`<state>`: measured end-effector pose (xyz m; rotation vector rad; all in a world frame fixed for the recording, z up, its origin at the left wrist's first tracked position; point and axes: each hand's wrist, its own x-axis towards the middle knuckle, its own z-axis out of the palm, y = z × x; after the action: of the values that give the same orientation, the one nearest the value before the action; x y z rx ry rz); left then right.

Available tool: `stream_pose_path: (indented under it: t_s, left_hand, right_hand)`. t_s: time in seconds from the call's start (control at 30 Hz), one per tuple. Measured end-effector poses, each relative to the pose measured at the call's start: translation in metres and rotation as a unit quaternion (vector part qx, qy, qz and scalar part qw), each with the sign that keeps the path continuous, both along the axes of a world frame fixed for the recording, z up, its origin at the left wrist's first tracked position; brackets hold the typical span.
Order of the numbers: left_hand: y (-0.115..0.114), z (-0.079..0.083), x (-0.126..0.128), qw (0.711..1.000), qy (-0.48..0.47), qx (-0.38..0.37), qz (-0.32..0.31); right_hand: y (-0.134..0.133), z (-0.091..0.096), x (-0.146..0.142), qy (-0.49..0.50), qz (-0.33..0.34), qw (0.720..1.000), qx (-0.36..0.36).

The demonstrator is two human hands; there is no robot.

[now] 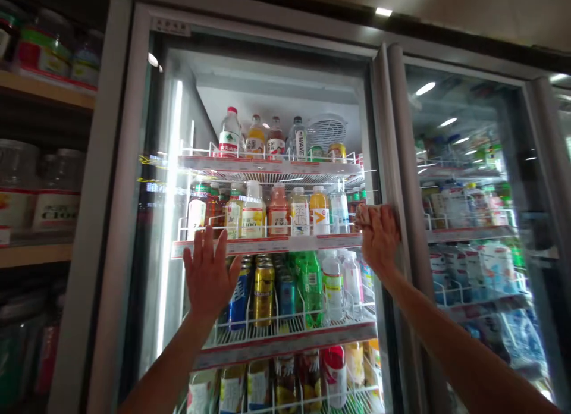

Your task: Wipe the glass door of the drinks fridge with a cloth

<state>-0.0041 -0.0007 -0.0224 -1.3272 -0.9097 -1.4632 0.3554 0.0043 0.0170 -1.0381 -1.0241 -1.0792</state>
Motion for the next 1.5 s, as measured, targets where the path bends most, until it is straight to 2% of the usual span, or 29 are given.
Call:
stream_pose_path:
  t_s: [0.07, 0.17, 0.23, 0.3, 0.4, 0.47, 0.5, 0.57, 0.63, 0.67, 0.7, 0.73, 0.83, 0.87, 0.93, 0.97, 1.03, 1.1, 1.13, 1.17, 1.23, 1.27, 1.33, 1.37, 1.4, 1.47, 1.5]
  left_hand:
    - [0.0, 0.001, 0.0, 1.0, -0.001, 0.001, -0.001]
    - [0.001, 0.0, 0.001, 1.0, -0.002, 0.001, 0.003]
    - [0.001, -0.001, 0.001, 1.0, -0.001, 0.001, 0.007]
    - [0.001, -0.001, 0.001, 1.0, -0.001, 0.003, 0.009]
    - [0.001, -0.001, 0.0, 1.0, -0.002, 0.0, 0.009]
    - [0.001, -0.001, 0.001, 1.0, -0.001, 0.001, 0.008]
    - [0.001, -0.001, 0.001, 1.0, -0.002, 0.003, 0.007]
    - [0.0, -0.001, 0.002, 1.0, -0.004, 0.003, 0.006]
    - [0.0, -0.002, 0.002, 1.0, -0.005, 0.002, 0.008]
    - [0.0, -0.002, 0.002, 1.0, -0.005, 0.001, 0.01]
    - [0.0, -0.002, 0.002, 1.0, -0.004, 0.001, 0.014]
    - [0.0, -0.002, 0.002, 1.0, -0.003, 0.001, 0.017]
    - [0.0, -0.002, 0.001, 1.0, -0.002, -0.003, 0.024]
    - [0.0, -0.002, 0.001, 1.0, -0.003, -0.005, 0.023]
    - [0.0, -0.002, 0.001, 1.0, -0.002, -0.011, 0.019]
    - [0.0, -0.002, 0.002, 1.0, -0.003, -0.012, 0.019]
    - [0.0, -0.002, 0.003, 1.0, -0.004, -0.013, 0.024]
    - [0.0, -0.002, 0.004, 0.999, -0.007, -0.012, 0.033]
    - [0.0, -0.002, 0.004, 0.999, -0.008, -0.011, 0.037]
    - [0.0, -0.002, 0.004, 0.999, -0.008, -0.01, 0.039]
    - [0.001, -0.003, 0.004, 0.999, -0.009, -0.01, 0.038]
    - [0.001, -0.003, 0.003, 0.999, -0.008, -0.01, 0.037]
    - [0.001, -0.003, 0.003, 0.999, -0.009, -0.011, 0.037]
    - [0.001, -0.003, 0.003, 0.999, -0.011, -0.011, 0.038]
    - [0.001, -0.003, 0.003, 0.999, -0.012, -0.01, 0.04]
    - [0.001, -0.004, 0.003, 0.999, -0.013, -0.008, 0.039]
    - [0.001, -0.004, 0.003, 0.999, -0.012, -0.007, 0.037]
  right_hand:
    - [-0.002, -0.01, -0.006, -0.017, -0.001, 1.0, -0.008]
    - [-0.006, -0.055, -0.016, -0.098, -0.007, 0.995, -0.03]
    - [-0.008, -0.066, -0.019, -0.147, -0.007, 0.988, -0.04]
    - [-0.008, -0.047, -0.022, -0.136, -0.005, 0.99, -0.039]
    - [-0.008, 0.006, -0.038, -0.031, -0.002, 0.999, -0.037]
    - [-0.009, 0.023, -0.058, -0.029, 0.0, 0.999, -0.042]
    - [-0.011, 0.02, -0.07, -0.07, 0.001, 0.996, -0.049]
    - [-0.014, 0.001, -0.09, -0.199, 0.004, 0.978, -0.062]
    - [-0.017, -0.018, -0.1, -0.341, 0.01, 0.937, -0.076]
    - [-0.018, -0.019, -0.101, -0.388, 0.011, 0.918, -0.082]
    - [-0.018, -0.013, -0.099, -0.408, 0.01, 0.909, -0.087]
    - [-0.017, -0.001, -0.096, -0.399, 0.009, 0.913, -0.088]
    - [-0.014, 0.043, -0.088, -0.258, 0.012, 0.964, -0.066]
    - [-0.014, 0.05, -0.087, -0.231, 0.014, 0.971, -0.061]
    - [-0.015, 0.044, -0.088, -0.256, 0.013, 0.964, -0.063]
    - [-0.016, 0.033, -0.089, -0.304, 0.011, 0.95, -0.07]
    - [-0.018, 0.009, -0.088, -0.428, 0.007, 0.9, -0.085]
    - [-0.019, 0.001, -0.084, -0.507, 0.007, 0.857, -0.09]
    - [-0.019, 0.006, -0.082, -0.504, 0.008, 0.859, -0.088]
    - [-0.018, 0.016, -0.081, -0.471, 0.01, 0.878, -0.084]
    - [-0.017, 0.04, -0.083, -0.348, 0.019, 0.935, -0.071]
    - [-0.017, 0.049, -0.086, -0.29, 0.023, 0.954, -0.064]
    - [-0.018, 0.049, -0.095, -0.265, 0.03, 0.962, -0.06]
    - [-0.019, 0.042, -0.099, -0.303, 0.031, 0.95, -0.063]
    - [-0.02, 0.033, -0.101, -0.368, 0.029, 0.927, -0.069]
    - [-0.02, 0.019, -0.101, -0.501, 0.019, 0.861, -0.078]
    - [-0.02, 0.019, -0.098, -0.535, 0.013, 0.841, -0.079]
